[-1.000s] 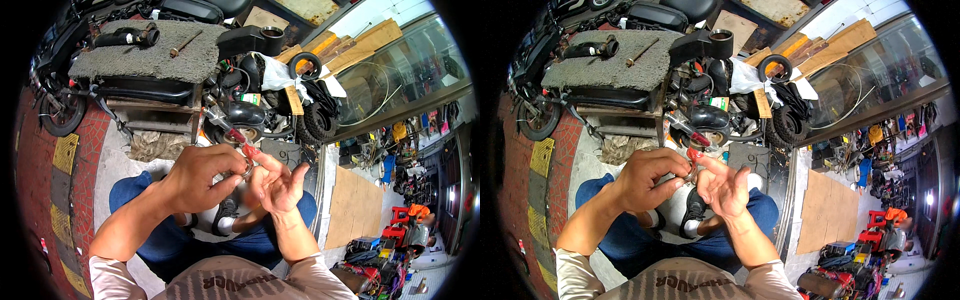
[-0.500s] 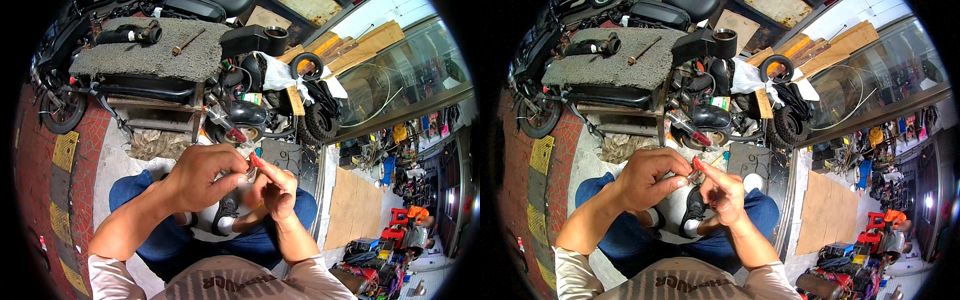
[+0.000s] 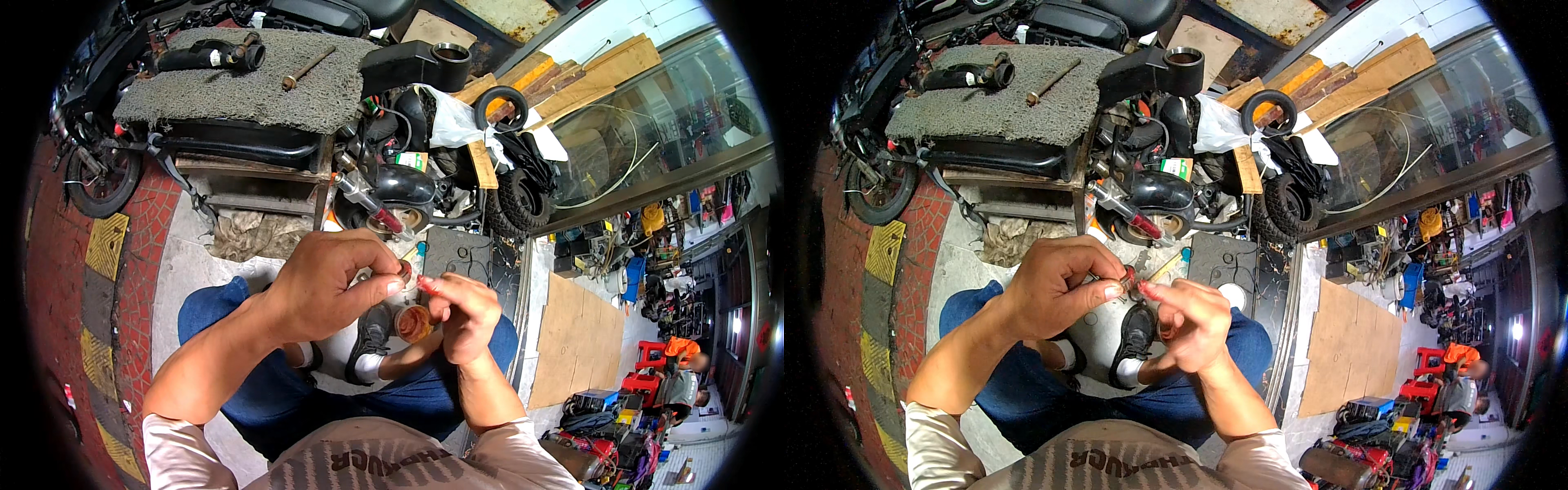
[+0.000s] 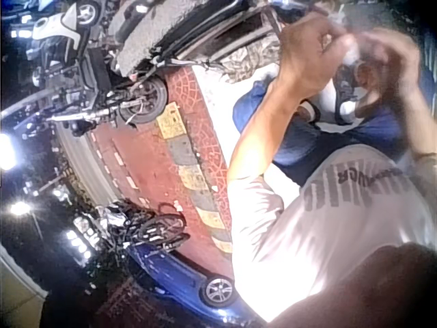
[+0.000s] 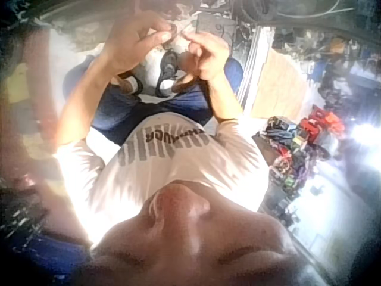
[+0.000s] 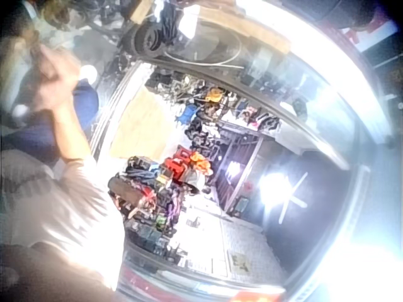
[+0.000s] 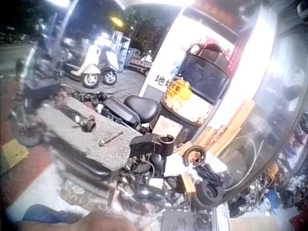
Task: The person manipulates a small metal ring and a seal, then aligns and installs a components onto the front fork assembly of a motorcycle.
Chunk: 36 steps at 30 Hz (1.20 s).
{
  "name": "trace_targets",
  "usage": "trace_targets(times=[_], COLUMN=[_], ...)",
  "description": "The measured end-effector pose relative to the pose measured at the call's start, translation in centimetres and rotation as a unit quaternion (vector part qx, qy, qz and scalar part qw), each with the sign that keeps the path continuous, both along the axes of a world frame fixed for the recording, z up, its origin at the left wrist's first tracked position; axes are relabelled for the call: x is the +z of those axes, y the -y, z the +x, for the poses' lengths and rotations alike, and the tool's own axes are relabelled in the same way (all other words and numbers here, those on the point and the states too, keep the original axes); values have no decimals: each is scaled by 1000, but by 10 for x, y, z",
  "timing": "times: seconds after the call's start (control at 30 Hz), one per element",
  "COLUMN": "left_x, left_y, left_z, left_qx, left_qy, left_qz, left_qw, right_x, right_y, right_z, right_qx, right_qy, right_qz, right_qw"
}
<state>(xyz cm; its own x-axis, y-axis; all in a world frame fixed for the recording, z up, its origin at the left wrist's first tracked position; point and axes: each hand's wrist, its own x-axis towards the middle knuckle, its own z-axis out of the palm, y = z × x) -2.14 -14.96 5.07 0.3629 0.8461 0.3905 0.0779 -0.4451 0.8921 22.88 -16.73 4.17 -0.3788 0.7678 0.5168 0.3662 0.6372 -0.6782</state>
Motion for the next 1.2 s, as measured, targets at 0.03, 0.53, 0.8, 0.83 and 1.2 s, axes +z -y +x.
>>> trace_targets(times=[0.03,0.53,0.8,0.83,1.2], left_x=[4,1,0,0,-1], left_y=[0,-1,0,0,0], left_z=[0,0,1,1,1], left_qx=[-3,-42,-31,-28,-12], left_qy=[-8,-67,-61,-59,-52], left_qz=[15,78,67,67,50], left_qw=[1000,994,995,996,997], right_x=[12,-13,-15,-17,-10], right_y=[11,-8,-5,-5,0], right_z=[-8,-16,-17,-18,-16], right_qx=[-33,100,101,103,64], right_qy=[-106,-347,-346,-347,-243], right_qz=[-185,-403,-361,-350,-226], right_qw=[976,841,860,864,941])
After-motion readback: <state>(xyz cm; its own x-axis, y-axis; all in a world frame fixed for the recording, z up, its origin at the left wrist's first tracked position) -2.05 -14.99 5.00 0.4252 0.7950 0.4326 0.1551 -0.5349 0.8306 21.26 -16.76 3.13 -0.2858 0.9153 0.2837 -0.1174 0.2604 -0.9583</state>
